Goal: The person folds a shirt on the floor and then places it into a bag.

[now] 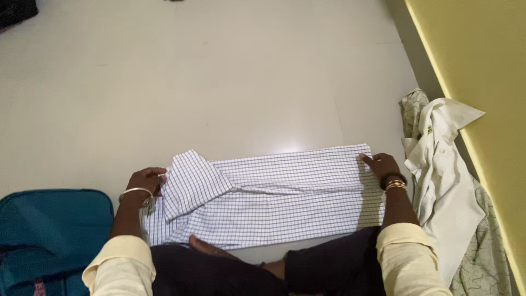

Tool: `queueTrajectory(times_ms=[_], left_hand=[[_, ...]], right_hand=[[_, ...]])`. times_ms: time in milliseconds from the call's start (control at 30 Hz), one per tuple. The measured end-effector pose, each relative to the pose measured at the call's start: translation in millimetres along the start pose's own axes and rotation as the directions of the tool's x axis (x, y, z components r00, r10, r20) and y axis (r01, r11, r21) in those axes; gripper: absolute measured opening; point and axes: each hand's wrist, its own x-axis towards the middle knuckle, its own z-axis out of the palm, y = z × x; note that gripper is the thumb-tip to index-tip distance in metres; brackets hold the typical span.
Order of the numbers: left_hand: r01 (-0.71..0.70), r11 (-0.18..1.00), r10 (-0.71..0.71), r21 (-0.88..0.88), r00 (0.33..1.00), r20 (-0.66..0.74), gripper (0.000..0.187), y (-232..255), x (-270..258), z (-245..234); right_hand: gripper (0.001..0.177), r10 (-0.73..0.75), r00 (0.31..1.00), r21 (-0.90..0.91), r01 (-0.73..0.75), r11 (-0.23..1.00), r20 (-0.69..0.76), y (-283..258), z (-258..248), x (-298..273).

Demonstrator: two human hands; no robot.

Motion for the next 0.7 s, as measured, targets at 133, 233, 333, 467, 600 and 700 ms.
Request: queueTrajectory(times_ms=[133, 233, 333, 467, 600, 700], left_hand=[[-0.019, 0.997, 0.017, 0.075, 1.0, 0.024, 0.029, -9.5, 14.0, 3.1], [-0.008, 0.995, 0.011, 0.097, 1.0, -0.023, 0.038, -17.3, 28.3, 7.6], [-0.114, 0.993, 0.115, 0.014, 0.992, -0.042, 0.045, -26.7, 46.7, 10.6], [-0.316, 0.935, 0.324, 0.161, 0.946, -0.026, 0.079, -18.1, 54.6, 15.4], [0.041, 0.975, -0.038, 0.219, 0.999, -0.019, 0.078, 18.4, 28.4, 21.2], [-0.008, 0.951, -0.001, 0.309, 1.0, 0.028, 0.078, 32.7, 17.6, 18.3]], right_hand=[[0.06, 0.063, 0.983, 0.104, -0.046, 0.993, -0.172, -11.3, 15.2, 8.4], [0.049, 0.052, 0.953, 0.151, -0.007, 0.989, -0.299, -8.3, 18.8, 12.9], [0.045, 0.056, 0.933, 0.167, 0.004, 0.986, -0.356, -12.7, 16.0, 6.3], [0.047, 0.231, 0.94, 0.059, -0.224, 0.973, -0.252, -47.3, -1.0, -9.2], [0.116, 0.137, 0.978, -0.045, -0.146, 0.988, -0.159, -92.3, 3.1, -40.0], [0.144, 0.133, 0.982, -0.144, -0.113, 0.983, 0.134, -114.7, 23.9, -59.4]])
